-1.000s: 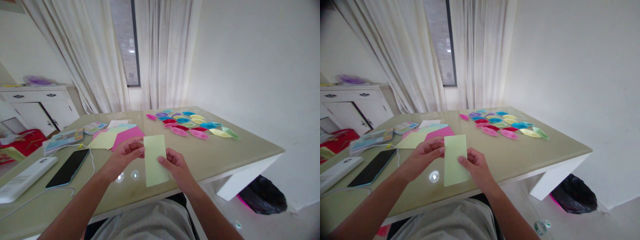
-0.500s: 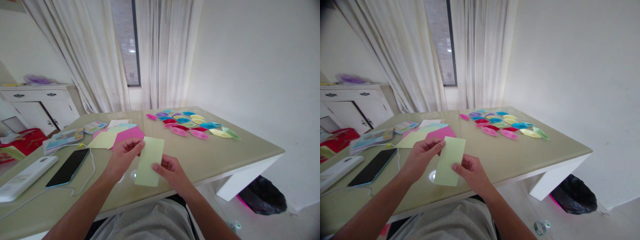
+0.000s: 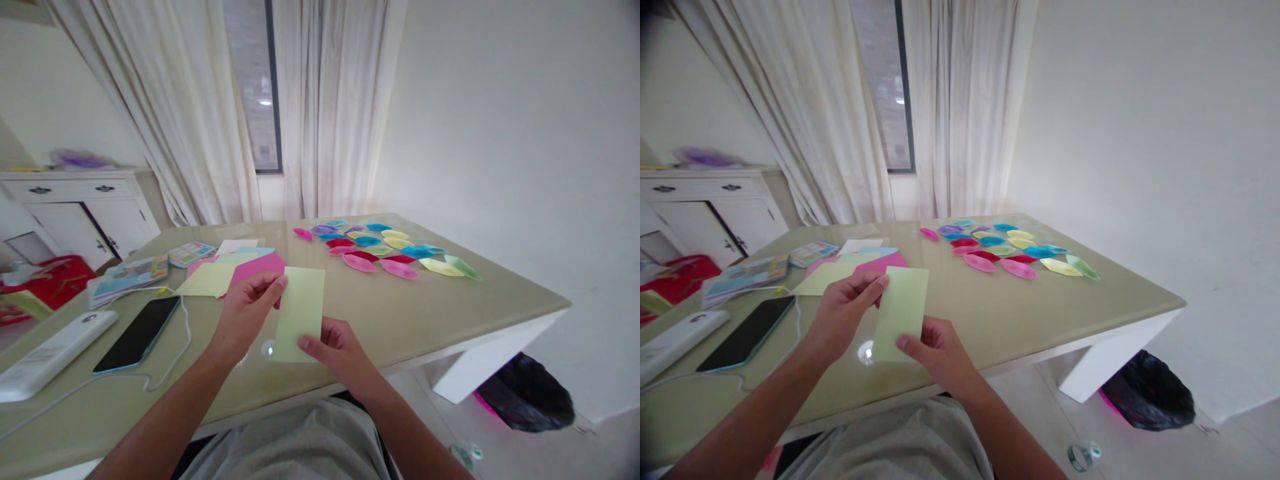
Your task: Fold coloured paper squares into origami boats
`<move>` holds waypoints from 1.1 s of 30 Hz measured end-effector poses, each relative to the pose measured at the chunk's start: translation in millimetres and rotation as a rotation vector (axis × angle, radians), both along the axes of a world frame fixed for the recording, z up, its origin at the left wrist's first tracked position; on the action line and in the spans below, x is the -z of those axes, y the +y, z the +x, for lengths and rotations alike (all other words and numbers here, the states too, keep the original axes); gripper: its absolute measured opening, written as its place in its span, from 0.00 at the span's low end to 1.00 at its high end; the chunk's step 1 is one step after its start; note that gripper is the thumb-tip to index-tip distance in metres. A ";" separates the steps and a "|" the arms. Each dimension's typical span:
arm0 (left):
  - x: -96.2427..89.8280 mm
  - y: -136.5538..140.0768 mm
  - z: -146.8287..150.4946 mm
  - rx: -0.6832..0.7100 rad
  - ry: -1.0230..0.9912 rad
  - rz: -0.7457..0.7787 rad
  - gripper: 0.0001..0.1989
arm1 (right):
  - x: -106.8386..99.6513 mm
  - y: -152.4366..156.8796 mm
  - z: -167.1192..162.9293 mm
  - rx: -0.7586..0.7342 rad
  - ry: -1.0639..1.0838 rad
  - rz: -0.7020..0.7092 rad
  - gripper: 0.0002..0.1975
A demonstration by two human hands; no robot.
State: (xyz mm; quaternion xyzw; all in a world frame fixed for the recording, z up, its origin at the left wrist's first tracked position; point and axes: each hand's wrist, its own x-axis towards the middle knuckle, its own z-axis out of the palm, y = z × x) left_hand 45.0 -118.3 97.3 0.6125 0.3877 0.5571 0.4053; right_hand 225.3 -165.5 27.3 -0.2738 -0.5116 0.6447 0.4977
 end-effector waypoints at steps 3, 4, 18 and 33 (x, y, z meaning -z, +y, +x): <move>0.8 1.0 -1.2 0.013 0.012 0.006 0.17 | 3.2 1.6 -0.3 0.013 -0.021 0.004 0.25; 0.8 1.4 -1.6 0.018 0.015 0.009 0.18 | 4.3 2.2 -0.3 0.017 -0.032 0.003 0.25; 10.7 8.0 -2.6 0.024 -0.017 0.000 0.18 | 11.9 5.7 4.5 0.221 -0.216 0.114 0.30; 10.2 -10.6 3.8 -0.116 0.152 0.169 0.12 | -6.0 8.8 -3.4 0.274 -0.126 0.099 0.24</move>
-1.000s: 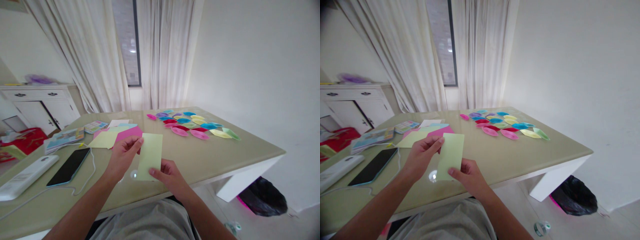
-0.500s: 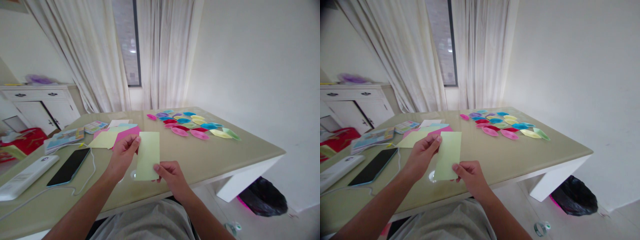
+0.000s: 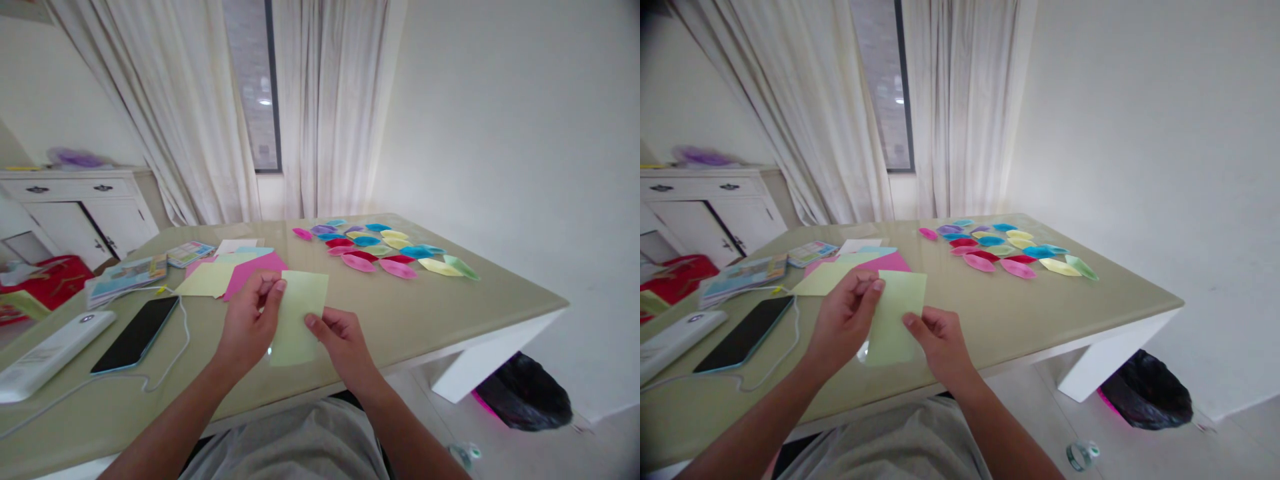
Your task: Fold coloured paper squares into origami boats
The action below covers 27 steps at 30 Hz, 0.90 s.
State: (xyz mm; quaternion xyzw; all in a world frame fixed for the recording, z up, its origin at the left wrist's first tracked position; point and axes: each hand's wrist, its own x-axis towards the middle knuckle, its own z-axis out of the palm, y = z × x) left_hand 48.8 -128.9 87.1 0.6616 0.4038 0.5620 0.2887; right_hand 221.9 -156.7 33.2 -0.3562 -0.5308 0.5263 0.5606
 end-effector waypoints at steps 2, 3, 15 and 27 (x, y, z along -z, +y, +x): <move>-0.9 3.9 -3.8 -0.070 -0.024 0.010 0.12 | -0.2 0.9 -0.2 0.042 -0.074 0.043 0.25; -1.4 6.2 -5.6 -0.086 -0.029 0.010 0.12 | 0.1 1.3 0.0 0.062 -0.099 0.060 0.26; 2.7 14.2 -6.3 -0.108 -0.110 -0.034 0.13 | 13.5 5.2 -5.0 0.132 -0.038 0.026 0.19; -2.8 12.5 -9.4 -0.212 -0.199 0.038 0.13 | 16.7 -2.3 -17.7 0.066 0.155 -0.069 0.21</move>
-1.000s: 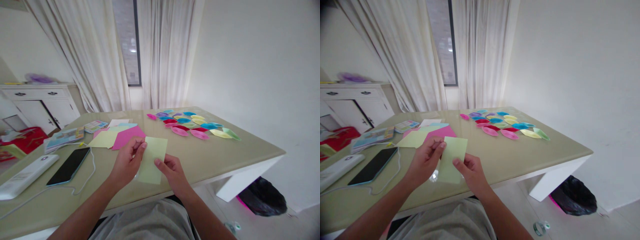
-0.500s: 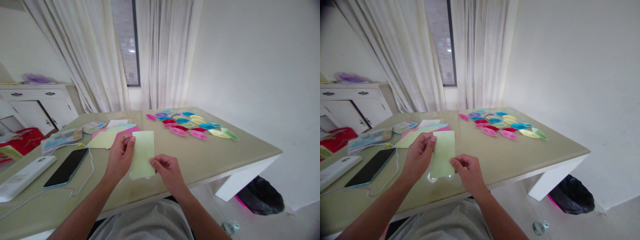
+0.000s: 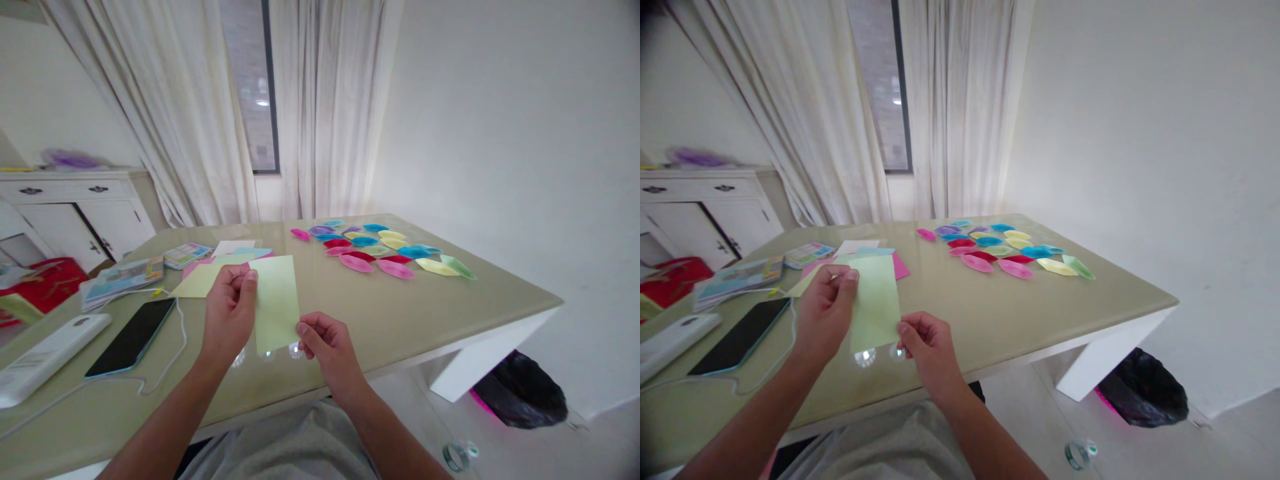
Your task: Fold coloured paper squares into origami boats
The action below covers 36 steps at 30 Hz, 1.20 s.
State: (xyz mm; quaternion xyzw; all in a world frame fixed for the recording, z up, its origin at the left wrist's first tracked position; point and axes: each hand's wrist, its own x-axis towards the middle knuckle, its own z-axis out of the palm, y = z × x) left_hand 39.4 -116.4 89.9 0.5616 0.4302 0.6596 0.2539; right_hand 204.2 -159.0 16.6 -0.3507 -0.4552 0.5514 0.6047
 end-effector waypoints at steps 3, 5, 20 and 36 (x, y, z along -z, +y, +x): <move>-5.3 0.5 -9.1 -0.063 -0.004 0.049 0.13 | -0.3 -0.6 -2.8 -0.010 -0.015 -0.013 0.22; -7.7 2.3 -16.0 -0.120 -0.016 0.082 0.12 | 0.2 -0.3 -4.2 -0.017 -0.034 -0.018 0.22; 7.0 4.7 -16.0 -0.023 0.196 0.080 0.10 | 2.9 -5.4 -1.9 -0.067 -0.319 0.046 0.26; -43.1 -5.5 -62.7 -0.114 1.341 0.863 0.14 | -15.1 -23.4 17.7 0.155 -0.936 0.448 0.19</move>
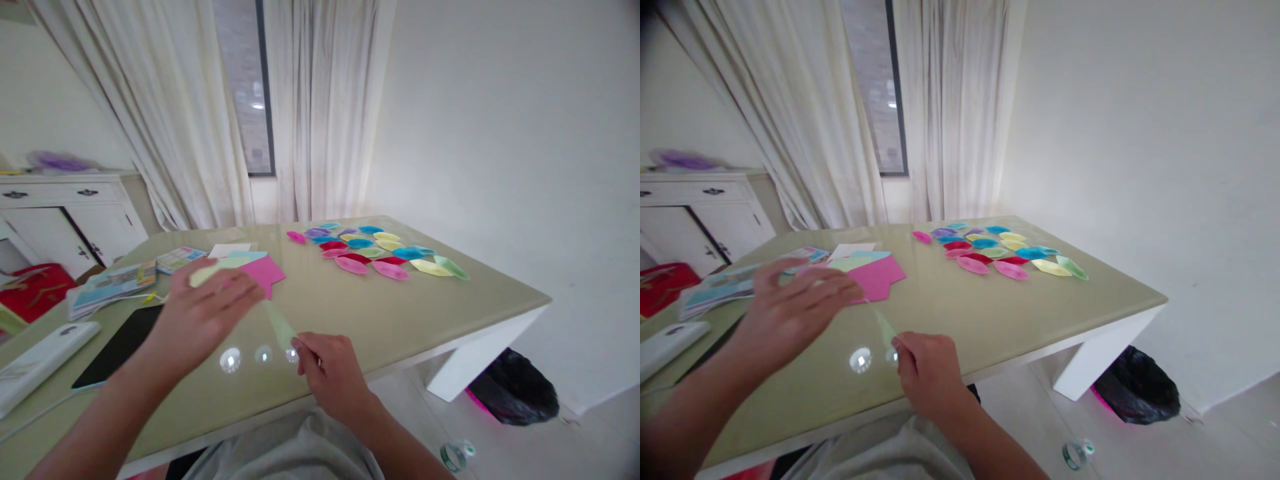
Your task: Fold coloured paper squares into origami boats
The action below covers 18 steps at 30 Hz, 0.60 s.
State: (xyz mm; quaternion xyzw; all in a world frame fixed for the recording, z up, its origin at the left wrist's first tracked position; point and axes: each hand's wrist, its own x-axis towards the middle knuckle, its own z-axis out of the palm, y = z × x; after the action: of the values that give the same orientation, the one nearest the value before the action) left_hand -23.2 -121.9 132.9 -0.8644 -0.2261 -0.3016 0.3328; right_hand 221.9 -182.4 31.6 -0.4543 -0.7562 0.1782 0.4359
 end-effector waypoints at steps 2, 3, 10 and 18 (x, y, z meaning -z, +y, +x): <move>-8.0 11.3 -20.0 -0.229 -0.231 -0.011 0.11 | 2.4 0.2 5.3 0.005 0.107 -0.106 0.22; -6.6 14.1 -25.2 -0.324 -0.378 -0.069 0.10 | 4.2 0.8 7.1 0.007 0.193 -0.171 0.24; 66.2 -12.0 26.2 0.098 -0.912 -1.236 0.21 | 14.6 6.9 0.7 -0.073 0.704 -0.369 0.30; 75.9 -17.8 38.8 0.157 -0.939 -1.262 0.14 | 20.8 13.4 3.6 0.025 0.675 -0.311 0.22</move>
State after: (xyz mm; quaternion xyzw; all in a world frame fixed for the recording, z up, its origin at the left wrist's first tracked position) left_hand 15.6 -139.7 57.0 -0.6857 -0.4097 -0.4722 -0.3728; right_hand 225.6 -169.0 10.8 -0.4400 -0.5283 0.4252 0.5886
